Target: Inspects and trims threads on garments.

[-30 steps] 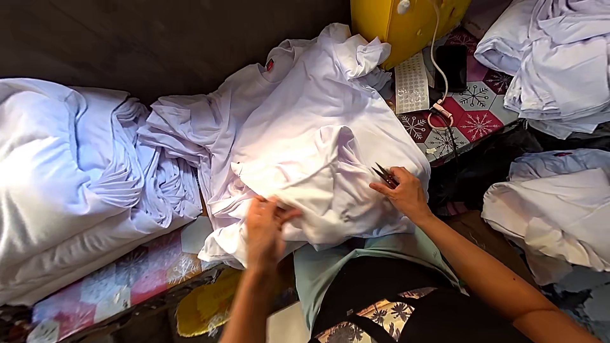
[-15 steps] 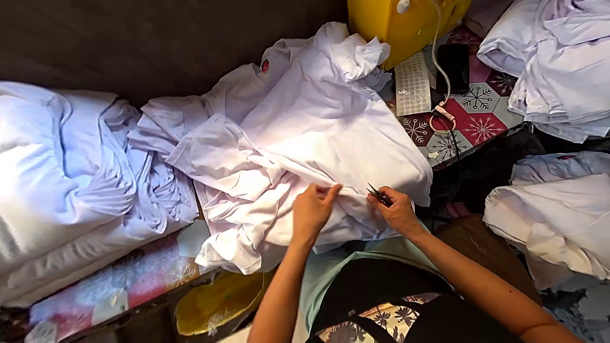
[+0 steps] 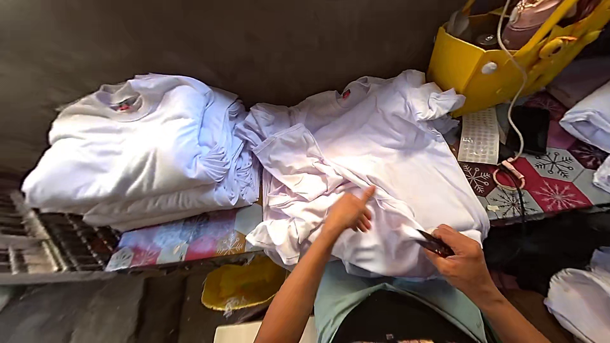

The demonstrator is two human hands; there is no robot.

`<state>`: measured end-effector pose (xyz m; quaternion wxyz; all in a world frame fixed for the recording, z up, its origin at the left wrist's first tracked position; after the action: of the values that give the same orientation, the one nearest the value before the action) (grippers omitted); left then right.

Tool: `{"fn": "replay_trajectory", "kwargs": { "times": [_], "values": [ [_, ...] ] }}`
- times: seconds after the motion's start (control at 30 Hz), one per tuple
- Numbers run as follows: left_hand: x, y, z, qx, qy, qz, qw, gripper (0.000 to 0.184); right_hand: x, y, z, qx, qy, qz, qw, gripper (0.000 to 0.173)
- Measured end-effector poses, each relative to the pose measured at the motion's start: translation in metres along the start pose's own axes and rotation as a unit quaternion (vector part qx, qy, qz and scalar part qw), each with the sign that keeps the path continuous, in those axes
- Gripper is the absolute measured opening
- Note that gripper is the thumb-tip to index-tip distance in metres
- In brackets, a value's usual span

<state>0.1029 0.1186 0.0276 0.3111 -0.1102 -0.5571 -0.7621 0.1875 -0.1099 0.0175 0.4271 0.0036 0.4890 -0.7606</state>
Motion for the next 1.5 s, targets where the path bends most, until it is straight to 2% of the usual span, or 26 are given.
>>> {"fn": "replay_trajectory", "kwargs": {
  "times": [0.03, 0.07, 0.1, 0.17, 0.23, 0.33, 0.4, 0.47, 0.5, 0.53, 0.6, 0.63, 0.7, 0.77, 0.87, 0.97, 1.03, 1.1, 1.17, 1.27, 1.37, 1.43, 1.5],
  "values": [
    [-0.005, -0.004, -0.017, 0.003, -0.05, -0.021, 0.999, 0.067, -0.005, -0.013, -0.008, -0.014, 0.0, 0.039, 0.999, 0.018],
    [-0.01, -0.005, -0.028, 0.007, -0.06, -0.065, 0.996, 0.054, -0.007, -0.023, -0.017, -0.008, -0.013, 0.063, 0.998, 0.016],
    [-0.011, -0.005, -0.031, 0.013, -0.032, -0.114, 0.993, 0.041, -0.006, -0.03, -0.025, 0.026, -0.033, 0.07, 0.997, 0.015],
    [-0.001, 0.002, -0.015, 0.079, 0.074, -0.166, 0.98, 0.03, -0.003, -0.033, -0.029, 0.123, -0.095, 0.019, 0.988, 0.019],
    [0.017, 0.003, 0.018, 0.143, 0.179, -0.193, 0.954, 0.027, -0.003, -0.018, -0.019, 0.189, -0.141, -0.06, 0.97, 0.021],
    [0.041, -0.01, 0.07, 0.168, 0.299, -0.207, 0.916, 0.029, -0.014, 0.002, 0.007, 0.221, -0.091, -0.061, 0.969, 0.018],
    [0.026, -0.033, 0.099, 0.196, 0.365, -0.194, 0.889, 0.029, -0.025, -0.005, 0.013, 0.193, -0.041, -0.033, 0.98, 0.021],
    [0.004, -0.068, 0.11, 0.17, 0.388, -0.133, 0.896, 0.031, -0.035, -0.009, -0.001, 0.116, -0.028, -0.032, 0.992, 0.022],
    [-0.001, -0.082, 0.106, 0.132, 0.394, -0.109, 0.903, 0.031, -0.038, -0.008, -0.013, 0.051, -0.032, -0.058, 0.997, 0.023],
    [0.005, -0.087, 0.097, 0.08, 0.412, -0.115, 0.9, 0.034, -0.041, -0.006, -0.027, -0.024, -0.031, -0.09, 0.995, 0.023],
    [0.034, -0.073, 0.062, -0.007, 0.441, -0.191, 0.877, 0.039, -0.042, -0.014, -0.048, -0.155, -0.023, -0.14, 0.978, 0.024],
    [0.049, -0.064, 0.038, -0.009, 0.434, -0.242, 0.868, 0.036, -0.039, -0.02, -0.055, -0.198, -0.024, -0.15, 0.968, 0.026],
    [0.063, -0.046, -0.012, 0.072, 0.358, -0.323, 0.873, 0.026, -0.037, -0.034, -0.066, -0.265, -0.046, -0.143, 0.952, 0.033],
    [0.064, -0.034, -0.042, 0.182, 0.296, -0.348, 0.871, 0.024, -0.035, -0.042, -0.073, -0.312, -0.079, -0.118, 0.939, 0.036],
    [0.061, -0.03, -0.048, 0.248, 0.312, -0.331, 0.856, 0.017, -0.029, -0.045, -0.075, -0.352, -0.109, -0.105, 0.924, 0.044],
    [0.062, -0.026, -0.049, 0.288, 0.271, -0.337, 0.854, 0.044, -0.024, -0.045, -0.069, -0.348, -0.115, -0.09, 0.926, 0.043],
    [0.061, -0.023, -0.05, 0.3, 0.266, -0.326, 0.856, 0.051, -0.02, -0.045, -0.068, -0.34, -0.117, -0.075, 0.93, 0.042],
    [0.061, -0.025, -0.051, 0.326, 0.273, -0.306, 0.852, 0.045, -0.015, -0.044, -0.068, -0.3, -0.086, -0.056, 0.948, 0.044],
    [0.062, -0.025, -0.051, 0.38, 0.26, -0.289, 0.839, 0.044, -0.011, -0.04, -0.066, -0.213, -0.011, -0.015, 0.977, 0.042],
    [0.067, -0.023, -0.052, 0.45, 0.242, -0.253, 0.821, 0.041, -0.006, -0.035, -0.064, -0.133, 0.033, 0.03, 0.99, 0.038],
    [0.071, -0.021, -0.052, 0.451, 0.226, -0.25, 0.827, 0.04, -0.005, -0.037, -0.063, -0.151, 0.037, 0.052, 0.987, 0.031],
    [0.074, -0.021, -0.054, 0.374, 0.228, -0.284, 0.853, 0.04, -0.005, -0.039, -0.063, -0.151, 0.056, 0.043, 0.986, 0.039],
    [0.078, -0.018, -0.056, 0.287, 0.25, -0.33, 0.864, 0.036, -0.009, -0.038, -0.062, -0.15, 0.077, 0.033, 0.985, 0.031]
  ]
}}
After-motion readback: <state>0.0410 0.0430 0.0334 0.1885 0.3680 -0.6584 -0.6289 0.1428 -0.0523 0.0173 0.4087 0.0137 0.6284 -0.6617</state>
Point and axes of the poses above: each hand's wrist, its own x-axis away from the middle knuckle, its own z-axis out of the back of the hand, y = z × x, the point moved 4 cm from there along -x, towards the middle knuckle, and after that the axes turned 4 degrees about -z, right-handed, at the moved point
